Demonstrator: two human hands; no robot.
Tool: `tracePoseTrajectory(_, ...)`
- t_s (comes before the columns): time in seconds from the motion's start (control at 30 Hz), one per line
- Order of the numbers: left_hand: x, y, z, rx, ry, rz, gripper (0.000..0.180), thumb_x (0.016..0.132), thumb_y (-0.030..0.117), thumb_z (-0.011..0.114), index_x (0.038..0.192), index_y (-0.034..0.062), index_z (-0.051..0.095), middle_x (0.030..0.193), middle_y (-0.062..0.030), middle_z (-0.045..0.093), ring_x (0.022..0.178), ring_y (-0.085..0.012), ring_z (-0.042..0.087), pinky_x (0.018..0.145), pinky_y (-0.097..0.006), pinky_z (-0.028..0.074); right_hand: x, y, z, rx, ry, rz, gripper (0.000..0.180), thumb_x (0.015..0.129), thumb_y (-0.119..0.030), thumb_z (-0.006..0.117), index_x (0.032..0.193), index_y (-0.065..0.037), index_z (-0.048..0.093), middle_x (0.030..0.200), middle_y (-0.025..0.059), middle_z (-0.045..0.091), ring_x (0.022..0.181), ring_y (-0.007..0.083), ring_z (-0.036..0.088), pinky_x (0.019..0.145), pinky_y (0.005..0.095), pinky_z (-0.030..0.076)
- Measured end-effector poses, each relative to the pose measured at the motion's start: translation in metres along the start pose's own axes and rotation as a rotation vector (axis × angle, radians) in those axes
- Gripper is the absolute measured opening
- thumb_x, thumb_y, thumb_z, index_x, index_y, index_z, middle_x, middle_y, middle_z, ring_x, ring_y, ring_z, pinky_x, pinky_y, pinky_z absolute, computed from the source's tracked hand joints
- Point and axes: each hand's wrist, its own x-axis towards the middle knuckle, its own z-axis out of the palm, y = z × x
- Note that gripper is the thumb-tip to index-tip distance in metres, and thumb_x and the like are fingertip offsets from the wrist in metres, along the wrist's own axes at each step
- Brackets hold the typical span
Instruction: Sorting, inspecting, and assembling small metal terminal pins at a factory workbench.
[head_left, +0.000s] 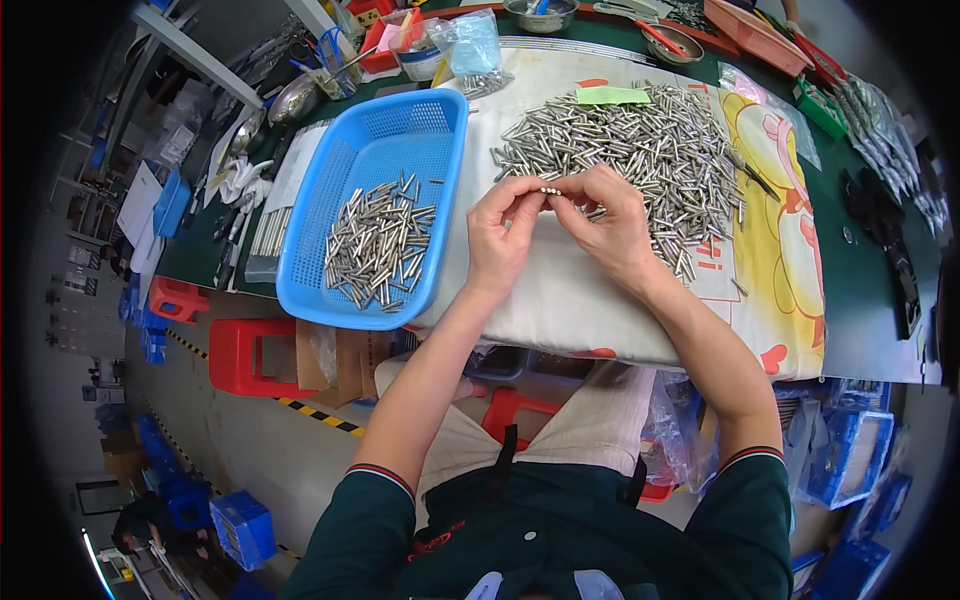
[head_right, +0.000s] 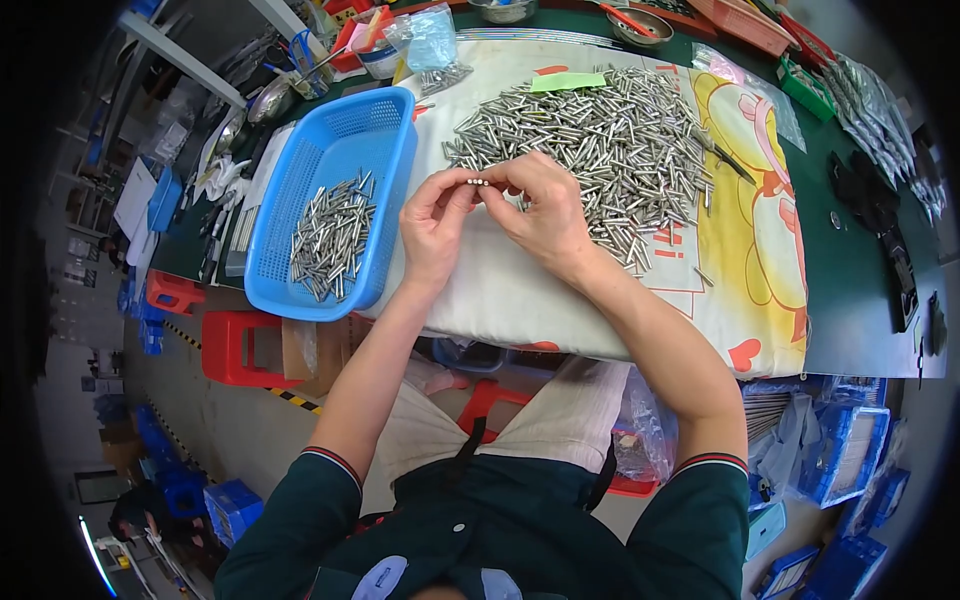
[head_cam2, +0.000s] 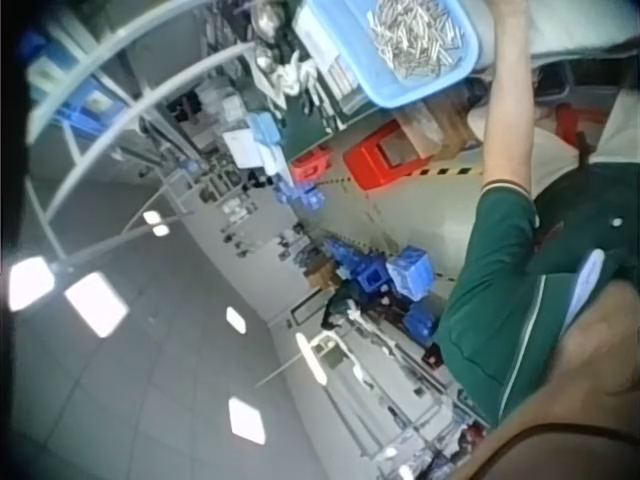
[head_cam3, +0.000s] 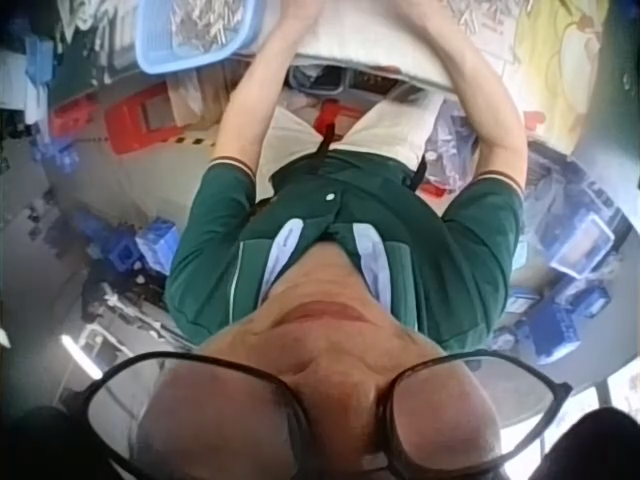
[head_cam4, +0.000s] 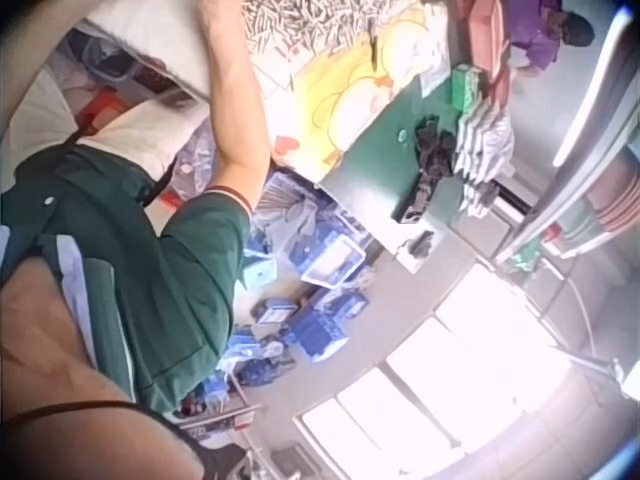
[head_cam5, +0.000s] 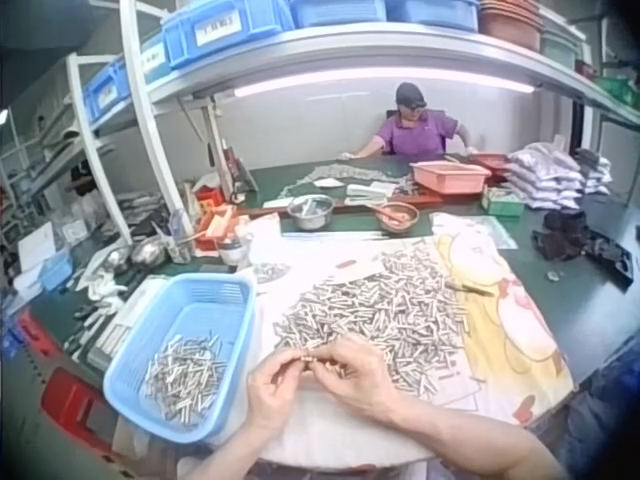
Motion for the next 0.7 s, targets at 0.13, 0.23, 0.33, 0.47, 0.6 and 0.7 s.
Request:
tracePoseTrajectory(0.13,-0.0002,-0.0005,0.0013,-0.015,-0.001,0.006,0.011,0.087,-0.002,0.056,0.096,-0.0012,0.062,0.087,-0.0064,0.063,0.079,-0.0128,0.063,0.071,-0.024,0.051,-0.0002,0.0003,-0.0006,0.005,0.009,-0.003,0.012,0.07,-0.001,0.068,0.082,-0.003,0.067,0.071,0.0052,0.063,0.062,0.017,0.056,0.052,0.0277,0.045)
tracePoseTrajectory(0.23,0.0001,-0.0002,0.0015,-0.027,-0.002,0.004,0.011,0.087,-0.002,0.056,0.096,-0.001,0.062,0.088,-0.0067,0.063,0.079,-0.0134,0.064,0.071,-0.025,0.052,-0.0001,0.0004,-0.0007,-0.002,0.011,-0.013,0.012,0.07,-0.001,0.068,0.082,-0.003,0.067,0.071,0.0053,0.062,0.062,0.0171,0.056,0.052,0.0278,0.046)
tracePoseTrajectory(0.33,-0.0001,0.0005,0.0013,-0.03,-0.005,0.006,0.011,0.086,-0.002,0.057,0.096,-0.001,0.062,0.088,-0.0069,0.063,0.078,-0.0133,0.064,0.072,-0.025,0.052,0.0,0.0005,0.0002,-0.001,0.017,-0.017,0.011,0.07,-0.001,0.068,0.081,-0.003,0.067,0.07,0.0052,0.062,0.062,0.0171,0.056,0.052,0.0279,0.046)
tracePoseTrajectory(0.47,-0.0001,-0.0018,0.0008,-0.023,-0.003,-0.002,0.011,0.086,-0.002,0.057,0.096,-0.0009,0.063,0.089,-0.0069,0.064,0.079,-0.013,0.064,0.072,-0.024,0.052,-0.0003,0.0018,0.0009,-0.012,0.023,-0.03,0.01,0.07,-0.001,0.068,0.079,-0.003,0.066,0.07,0.0052,0.062,0.061,0.0172,0.056,0.052,0.0282,0.045)
tracePoseTrajectory(0.6,-0.0003,-0.003,0.0019,-0.031,0.006,-0.006,0.011,0.086,-0.001,0.058,0.096,-0.0012,0.062,0.088,-0.0071,0.065,0.079,-0.0128,0.064,0.072,-0.024,0.052,0.0002,0.0028,0.0007,-0.022,0.024,-0.036,0.009,0.069,-0.001,0.069,0.077,-0.002,0.065,0.069,0.0053,0.062,0.061,0.0176,0.055,0.051,0.0285,0.044)
tracePoseTrajectory(0.7,-0.0002,-0.0039,0.0015,-0.043,0.008,-0.031,0.011,0.086,0.0,0.058,0.097,-0.0017,0.062,0.087,-0.0073,0.066,0.079,-0.013,0.065,0.072,-0.024,0.052,0.0005,0.0042,0.0012,-0.031,0.039,-0.054,0.008,0.069,-0.002,0.069,0.076,-0.002,0.065,0.069,0.0052,0.062,0.062,0.0181,0.055,0.051,0.0286,0.044)
